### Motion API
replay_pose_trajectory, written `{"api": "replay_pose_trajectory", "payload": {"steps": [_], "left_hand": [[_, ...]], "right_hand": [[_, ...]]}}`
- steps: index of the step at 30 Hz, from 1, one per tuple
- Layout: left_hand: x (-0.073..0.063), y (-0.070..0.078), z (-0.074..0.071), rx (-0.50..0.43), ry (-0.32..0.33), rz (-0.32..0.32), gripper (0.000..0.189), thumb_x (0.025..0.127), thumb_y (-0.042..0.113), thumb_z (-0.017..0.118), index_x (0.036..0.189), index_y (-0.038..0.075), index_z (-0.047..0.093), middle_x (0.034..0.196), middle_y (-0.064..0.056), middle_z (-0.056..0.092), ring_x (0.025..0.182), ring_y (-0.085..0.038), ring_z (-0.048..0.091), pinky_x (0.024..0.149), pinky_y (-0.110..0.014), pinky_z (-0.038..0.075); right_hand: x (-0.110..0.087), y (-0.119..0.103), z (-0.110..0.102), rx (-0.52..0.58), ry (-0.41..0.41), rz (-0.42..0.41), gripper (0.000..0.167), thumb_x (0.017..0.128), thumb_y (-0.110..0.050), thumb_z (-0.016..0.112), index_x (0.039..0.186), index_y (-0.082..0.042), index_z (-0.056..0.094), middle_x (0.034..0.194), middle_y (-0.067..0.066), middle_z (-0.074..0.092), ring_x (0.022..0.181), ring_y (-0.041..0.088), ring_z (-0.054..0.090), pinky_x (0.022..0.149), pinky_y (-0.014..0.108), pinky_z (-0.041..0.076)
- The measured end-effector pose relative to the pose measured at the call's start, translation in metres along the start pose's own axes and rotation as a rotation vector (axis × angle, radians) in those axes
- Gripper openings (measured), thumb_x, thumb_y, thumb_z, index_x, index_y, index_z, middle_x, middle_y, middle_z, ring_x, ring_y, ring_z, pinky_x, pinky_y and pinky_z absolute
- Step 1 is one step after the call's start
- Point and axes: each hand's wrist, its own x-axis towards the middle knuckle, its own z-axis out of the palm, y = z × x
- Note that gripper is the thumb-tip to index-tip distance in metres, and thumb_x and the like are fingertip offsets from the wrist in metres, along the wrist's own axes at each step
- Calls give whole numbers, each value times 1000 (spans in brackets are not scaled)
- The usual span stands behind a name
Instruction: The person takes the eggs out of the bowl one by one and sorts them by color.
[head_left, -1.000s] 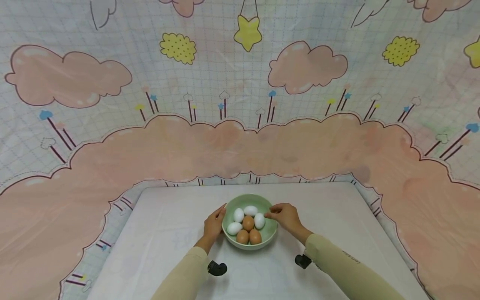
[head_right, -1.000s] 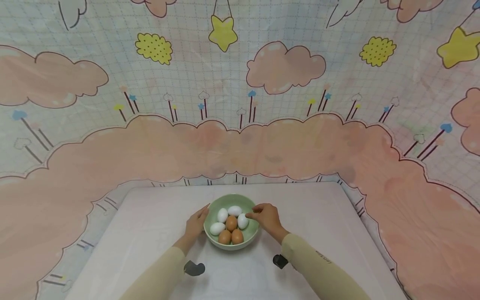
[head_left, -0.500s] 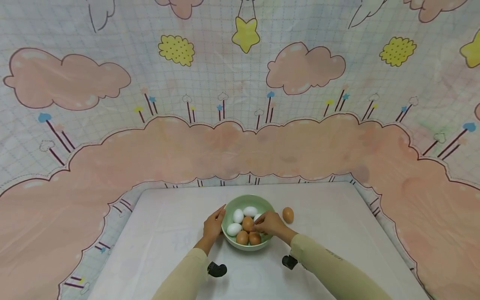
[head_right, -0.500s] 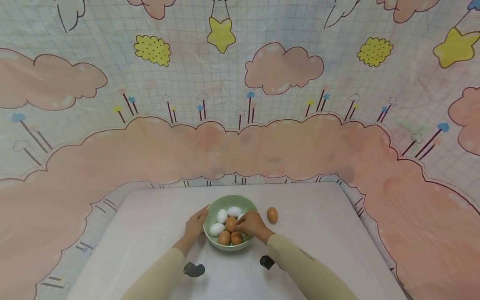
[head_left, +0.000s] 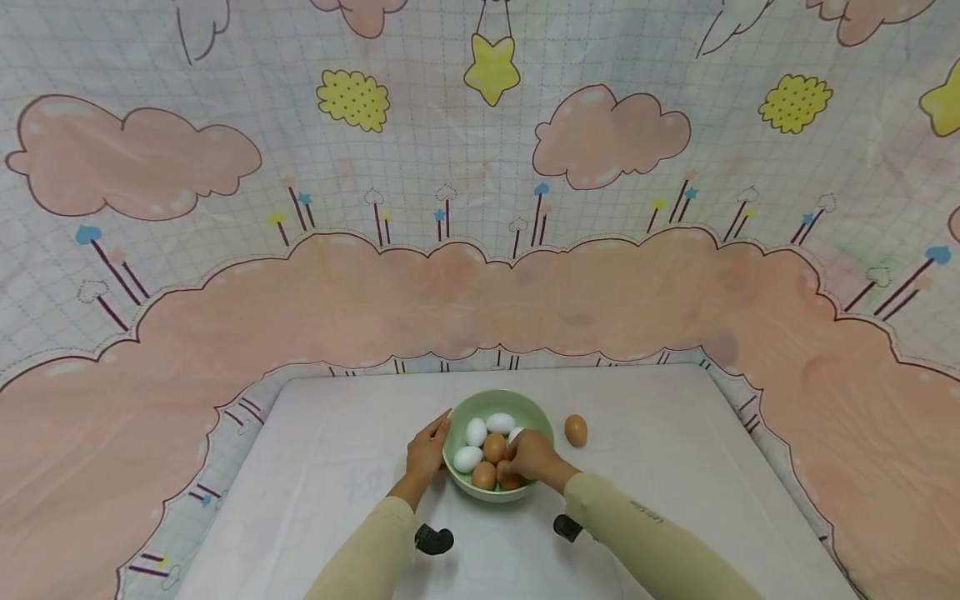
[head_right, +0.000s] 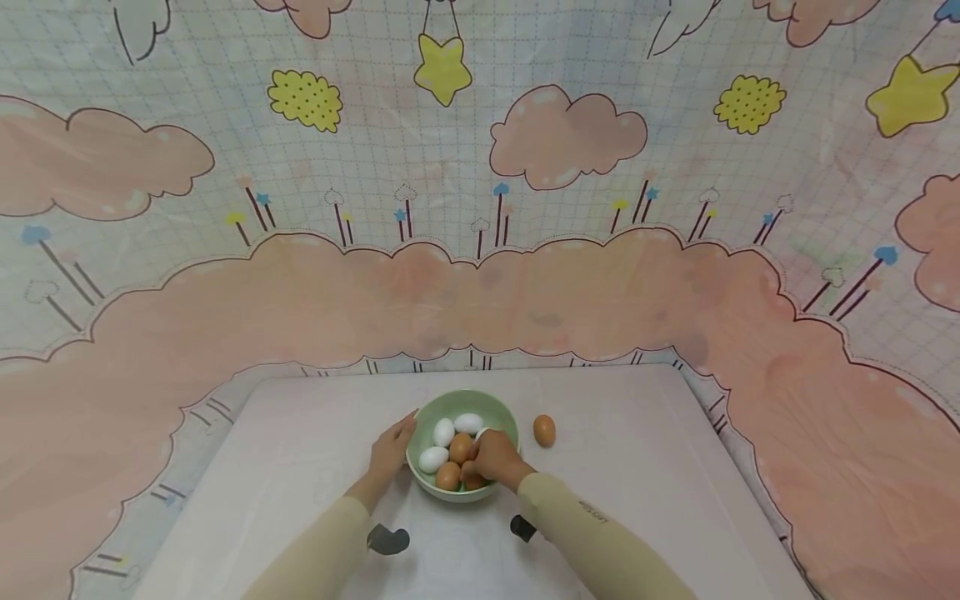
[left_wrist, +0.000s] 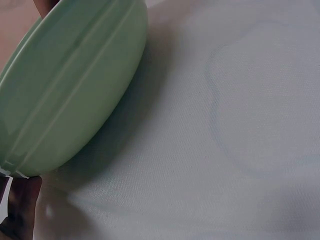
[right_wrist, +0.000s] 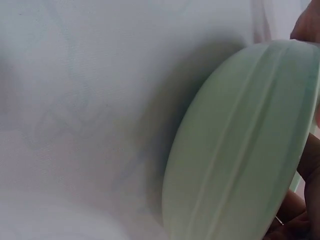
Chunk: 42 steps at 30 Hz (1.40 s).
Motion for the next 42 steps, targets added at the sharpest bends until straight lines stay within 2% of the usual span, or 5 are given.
{"api": "replay_pose_trajectory", "payload": {"steps": [11, 16, 23, 34, 42], "left_hand": [[2, -2, 1, -6, -8, -8, 44, 104, 43, 45, 140, 21, 57, 143, -14, 54, 135, -42, 44, 110, -59, 34], [3, -3, 2, -11, -19, -13, 44, 104, 44, 45, 141, 22, 56, 144, -14, 52, 136, -42, 43, 110, -60, 34], [3, -1, 1, -17, -9, -18, 44, 104, 43, 45, 141, 21, 56, 144, -14, 52, 137, -41, 43, 112, -58, 33], [3, -2, 1, -4, -10, -7, 46, 104, 46, 44, 141, 21, 56, 144, -14, 52, 136, -42, 43, 112, -59, 32], [3, -4, 1, -12, -8, 9, 45, 104, 45, 44, 140, 21, 57, 143, -14, 53, 136, -42, 43, 111, -59, 34]], "right_hand": [[-1, -2, 1, -6, 7, 18, 14, 72, -10, 87, 72, -2, 76, 67, -2, 65, 65, 8, 50, 56, 18, 45], [-1, -2, -3, -5, -32, 8, 12, 73, -9, 86, 74, -1, 76, 67, -1, 67, 65, 7, 51, 56, 17, 44], [0, -6, -14, 7, -77, 54, 17, 74, -12, 85, 85, -1, 78, 82, 3, 73, 74, 7, 56, 63, 18, 48], [-2, -7, -32, 162, -124, 157, 30, 77, -14, 82, 103, -1, 76, 102, 6, 74, 86, 10, 61, 74, 22, 53], [0, 1, -44, 330, -134, 256, 32, 81, -12, 79, 109, 3, 73, 95, 8, 74, 82, 14, 70, 75, 27, 59]]}}
